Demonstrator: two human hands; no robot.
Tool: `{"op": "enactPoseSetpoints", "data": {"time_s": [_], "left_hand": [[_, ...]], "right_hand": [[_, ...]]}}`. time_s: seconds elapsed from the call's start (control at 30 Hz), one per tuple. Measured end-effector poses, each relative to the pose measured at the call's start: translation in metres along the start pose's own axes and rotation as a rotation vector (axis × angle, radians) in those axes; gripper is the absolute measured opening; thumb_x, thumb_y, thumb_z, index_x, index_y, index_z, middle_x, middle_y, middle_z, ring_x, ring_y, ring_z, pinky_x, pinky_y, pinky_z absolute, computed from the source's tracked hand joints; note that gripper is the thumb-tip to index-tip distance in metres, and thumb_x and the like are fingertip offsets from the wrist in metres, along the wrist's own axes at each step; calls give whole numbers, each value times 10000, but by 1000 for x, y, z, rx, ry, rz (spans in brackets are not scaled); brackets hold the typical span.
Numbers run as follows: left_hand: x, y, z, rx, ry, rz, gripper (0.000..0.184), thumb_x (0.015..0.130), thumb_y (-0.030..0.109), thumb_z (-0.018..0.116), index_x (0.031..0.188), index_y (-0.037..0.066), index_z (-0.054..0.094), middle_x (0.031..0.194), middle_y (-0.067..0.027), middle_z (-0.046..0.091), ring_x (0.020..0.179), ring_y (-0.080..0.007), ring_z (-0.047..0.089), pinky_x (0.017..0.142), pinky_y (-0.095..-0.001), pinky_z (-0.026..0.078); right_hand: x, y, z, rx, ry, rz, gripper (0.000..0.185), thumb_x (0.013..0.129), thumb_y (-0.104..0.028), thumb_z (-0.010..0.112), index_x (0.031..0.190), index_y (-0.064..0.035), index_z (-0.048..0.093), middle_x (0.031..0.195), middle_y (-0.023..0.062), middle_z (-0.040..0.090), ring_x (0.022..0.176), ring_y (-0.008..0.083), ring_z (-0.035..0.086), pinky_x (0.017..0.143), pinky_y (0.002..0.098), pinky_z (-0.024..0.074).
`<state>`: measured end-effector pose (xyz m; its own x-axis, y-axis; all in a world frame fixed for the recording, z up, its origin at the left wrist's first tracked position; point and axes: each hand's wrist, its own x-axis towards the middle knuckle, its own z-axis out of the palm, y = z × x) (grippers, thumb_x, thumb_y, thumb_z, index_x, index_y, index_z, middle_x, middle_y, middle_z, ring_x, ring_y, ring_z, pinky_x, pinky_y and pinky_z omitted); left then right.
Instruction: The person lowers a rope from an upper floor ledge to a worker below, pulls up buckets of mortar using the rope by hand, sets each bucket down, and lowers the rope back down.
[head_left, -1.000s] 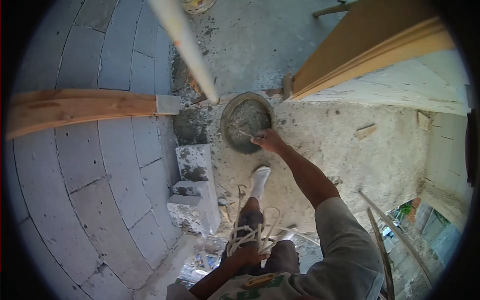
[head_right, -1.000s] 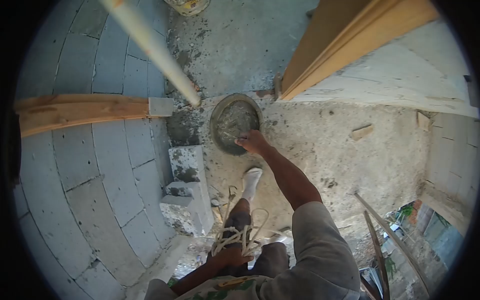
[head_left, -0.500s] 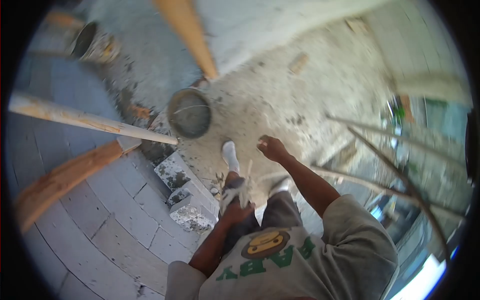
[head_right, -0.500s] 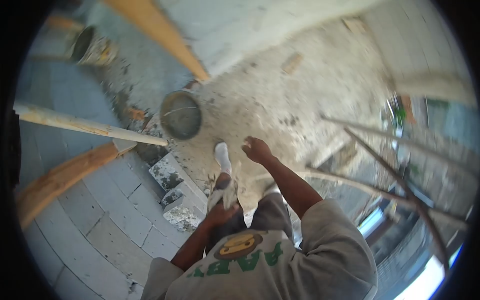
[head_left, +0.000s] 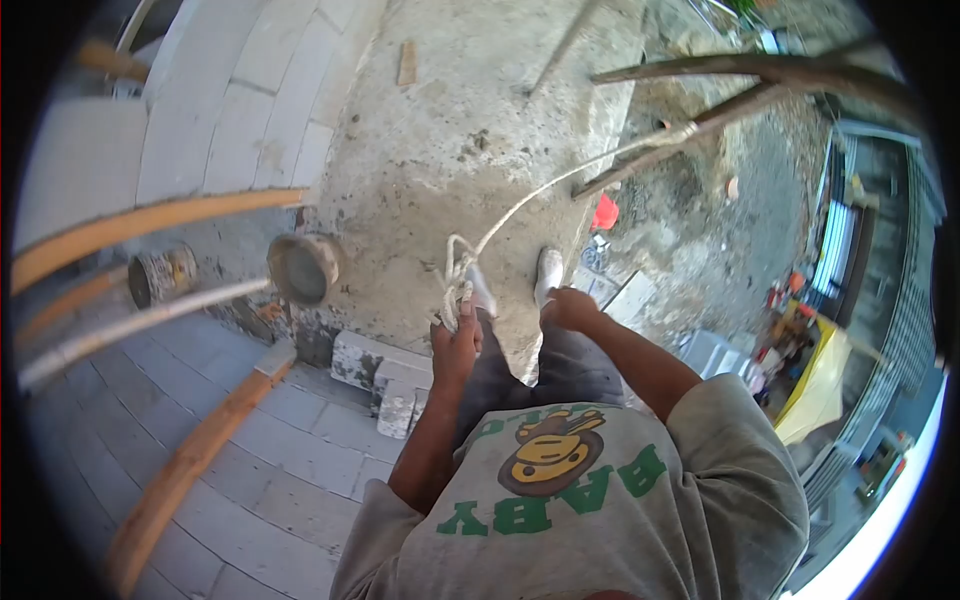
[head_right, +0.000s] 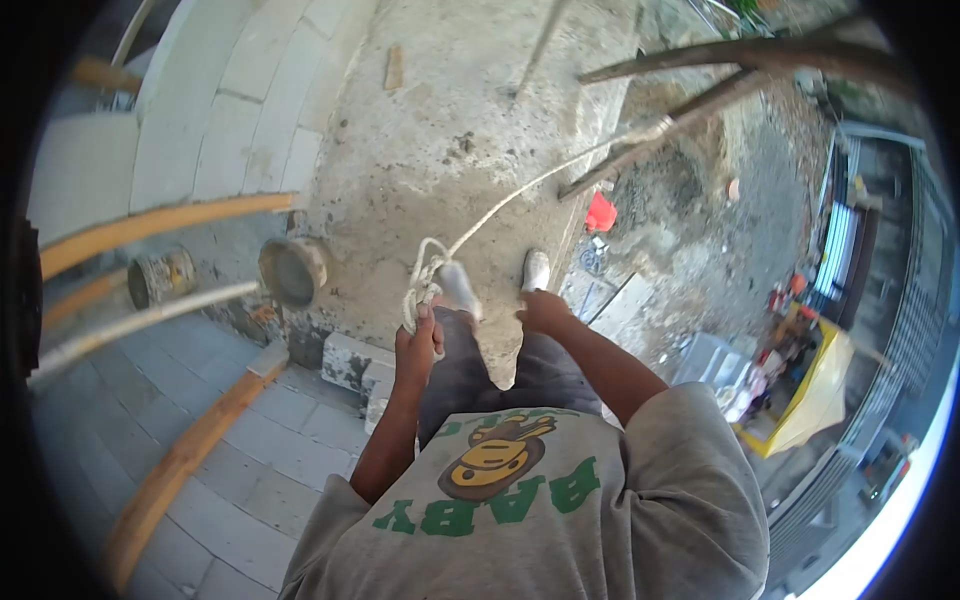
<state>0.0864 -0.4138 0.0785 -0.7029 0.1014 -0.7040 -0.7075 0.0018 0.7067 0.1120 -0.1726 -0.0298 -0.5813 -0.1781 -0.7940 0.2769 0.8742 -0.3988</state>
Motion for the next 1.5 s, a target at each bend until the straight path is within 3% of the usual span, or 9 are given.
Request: {"op": "enactPoseSetpoints", "data": {"time_s": [0.1,0.23,0.37,0.47,0.53,0.63,0.93,1.07,1.5], "left_hand": [[-23,41,32,-95,-90,38,441,942,353,399,1162,-16,498,588,4,439,524,-71,419,502,-233,355],[-19,57,34,-3,-342,73,512,926,396,418,1154,-57,489,633,-9,485,551,-80,449,559,-222,401],[12,62,49,52,-336,100,525,921,399,428,1137,-75,495,627,-4,499,578,-93,482,593,-243,419],[48,54,63,416,-335,277,480,913,397,451,1086,-39,554,765,-73,609,689,-138,564,704,-287,451],[73,46,73,713,-221,389,437,899,390,487,1045,-7,598,898,-103,651,800,-158,593,730,-277,450],[120,13,77,642,-150,377,430,894,390,497,1061,8,605,888,-88,651,825,-159,588,740,-273,440],[212,-73,120,16,-210,503,473,910,360,471,1173,-32,505,874,-98,615,794,-145,572,740,-272,454],[217,-127,168,25,-243,451,433,919,331,447,1139,-35,519,800,-70,593,745,-138,559,707,-277,462],[181,-202,310,704,-466,244,431,872,349,532,1079,-30,549,747,-68,608,718,-143,568,680,-266,437]], "right_hand": [[-5,-48,20,167,99,-123,745,694,-361,670,1327,-128,356,1295,166,403,1170,336,428,931,440,397],[39,-78,55,462,820,-278,569,692,-163,624,1223,-62,447,1194,202,469,1084,385,467,906,423,406],[59,-29,57,544,866,-217,364,689,-133,616,1044,-88,550,1016,174,562,996,357,516,839,419,439],[56,39,47,491,933,-123,209,715,-211,615,879,-84,587,847,152,596,854,349,568,744,428,457],[37,84,25,456,760,34,300,715,-315,651,865,-66,575,791,141,603,764,344,587,677,416,461],[15,137,9,523,563,201,535,647,-434,717,977,-59,527,779,157,589,724,313,580,670,383,449],[83,315,117,278,333,209,828,584,-549,732,1175,-59,423,914,222,599,929,387,576,819,433,431],[106,396,196,351,548,212,311,714,-348,617,749,-39,602,816,157,611,746,363,584,670,441,462],[210,505,276,707,1205,673,245,653,-110,561,878,-18,598,918,198,573,899,386,522,813,445,432]]}}
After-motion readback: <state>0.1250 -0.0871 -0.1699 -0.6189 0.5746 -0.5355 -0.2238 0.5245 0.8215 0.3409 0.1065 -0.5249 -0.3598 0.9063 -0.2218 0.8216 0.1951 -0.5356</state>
